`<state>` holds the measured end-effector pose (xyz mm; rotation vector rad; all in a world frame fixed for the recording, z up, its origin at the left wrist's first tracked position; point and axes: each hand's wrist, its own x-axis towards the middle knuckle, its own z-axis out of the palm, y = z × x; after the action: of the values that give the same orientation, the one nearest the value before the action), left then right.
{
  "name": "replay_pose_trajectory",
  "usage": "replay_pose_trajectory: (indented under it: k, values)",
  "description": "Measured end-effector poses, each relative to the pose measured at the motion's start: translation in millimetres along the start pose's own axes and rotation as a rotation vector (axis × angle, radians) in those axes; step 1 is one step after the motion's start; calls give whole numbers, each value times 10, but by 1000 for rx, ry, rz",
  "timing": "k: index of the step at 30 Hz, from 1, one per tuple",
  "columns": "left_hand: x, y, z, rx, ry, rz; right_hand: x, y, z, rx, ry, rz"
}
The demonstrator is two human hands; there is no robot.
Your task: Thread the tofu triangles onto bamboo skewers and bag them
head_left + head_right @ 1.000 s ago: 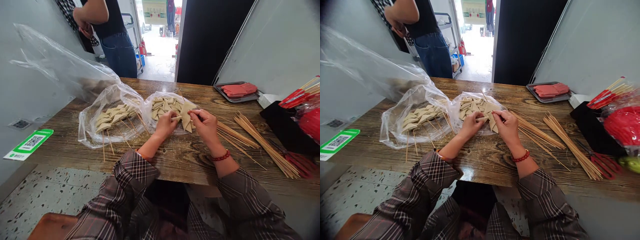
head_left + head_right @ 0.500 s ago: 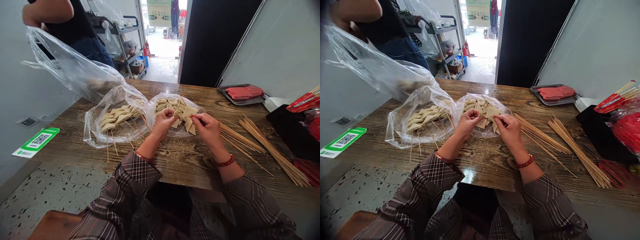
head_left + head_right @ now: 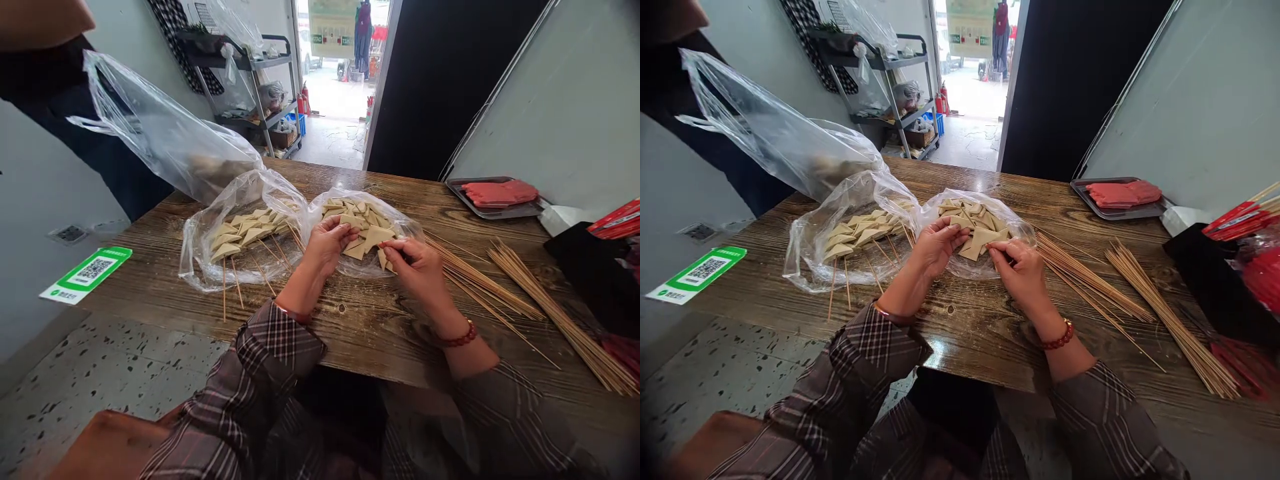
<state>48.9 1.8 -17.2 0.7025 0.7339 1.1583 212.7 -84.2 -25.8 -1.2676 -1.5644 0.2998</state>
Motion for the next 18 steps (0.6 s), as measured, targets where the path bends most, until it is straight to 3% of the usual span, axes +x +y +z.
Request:
replay_pose_trajectory:
  k: [5,13,18]
  values:
    - [-28,30,17,-24,-20,-26,-14,6,18,5,-16,-6]
    - [-63,39,33,-63,-88,-81,8,128,-4,17,22,127]
    - [-53,6,47,-57,-46,-49,0,126,14,30,-4,118]
